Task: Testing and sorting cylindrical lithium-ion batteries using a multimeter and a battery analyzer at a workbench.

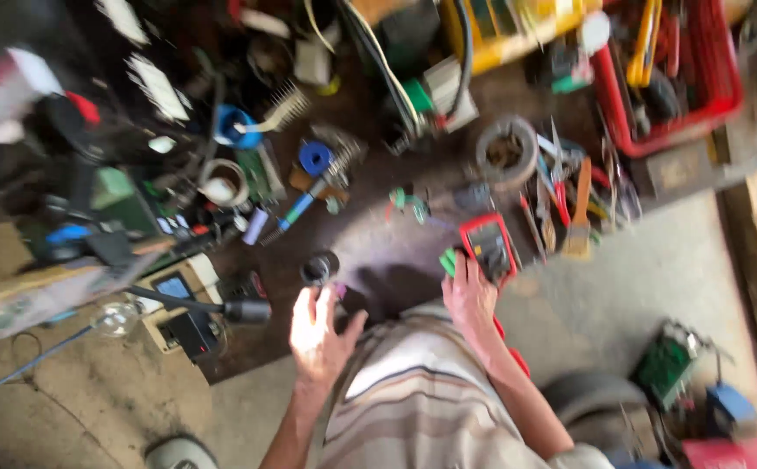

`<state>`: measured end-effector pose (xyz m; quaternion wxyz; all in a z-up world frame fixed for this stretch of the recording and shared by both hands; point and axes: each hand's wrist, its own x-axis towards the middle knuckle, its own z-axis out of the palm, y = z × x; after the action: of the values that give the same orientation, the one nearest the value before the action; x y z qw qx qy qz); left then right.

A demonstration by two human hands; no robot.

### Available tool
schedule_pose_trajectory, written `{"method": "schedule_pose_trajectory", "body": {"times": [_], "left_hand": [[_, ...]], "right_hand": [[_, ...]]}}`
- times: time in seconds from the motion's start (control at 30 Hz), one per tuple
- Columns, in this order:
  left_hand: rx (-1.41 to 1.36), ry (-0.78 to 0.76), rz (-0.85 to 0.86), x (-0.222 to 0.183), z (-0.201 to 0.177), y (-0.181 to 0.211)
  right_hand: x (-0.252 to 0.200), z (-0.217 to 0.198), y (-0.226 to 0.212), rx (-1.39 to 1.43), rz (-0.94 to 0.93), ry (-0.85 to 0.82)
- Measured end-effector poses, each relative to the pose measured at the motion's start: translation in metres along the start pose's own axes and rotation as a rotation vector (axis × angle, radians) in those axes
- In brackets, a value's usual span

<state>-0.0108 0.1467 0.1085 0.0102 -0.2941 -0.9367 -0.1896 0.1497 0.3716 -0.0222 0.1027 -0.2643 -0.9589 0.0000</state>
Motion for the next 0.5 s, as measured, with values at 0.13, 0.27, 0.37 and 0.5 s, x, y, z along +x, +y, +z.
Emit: {"method": "schedule_pose_trajectory", "body": {"times": [0.13,0.27,0.37,0.5], "left_hand": [[-0.385,0.188,0.020,0.060,-0.001,0.053],[-0.657,0.446,0.000,0.223,-0.046,0.108],[-1.122,0.757,-0.016,0.352,-0.072,0.119],[-1.236,0.768,-0.077,0.522,-0.064,0.076]], "right_hand": [[0.000,0.003,-0.005,-0.060,0.066,-0.198],[-0.004,0.008,-0.004,0.017,0.046,-0.327],[-0.003,0.018,-0.003,0.048,0.016,-0.269],[-0.023,0.055,0.002,0.097,0.122,-0.260]]}}
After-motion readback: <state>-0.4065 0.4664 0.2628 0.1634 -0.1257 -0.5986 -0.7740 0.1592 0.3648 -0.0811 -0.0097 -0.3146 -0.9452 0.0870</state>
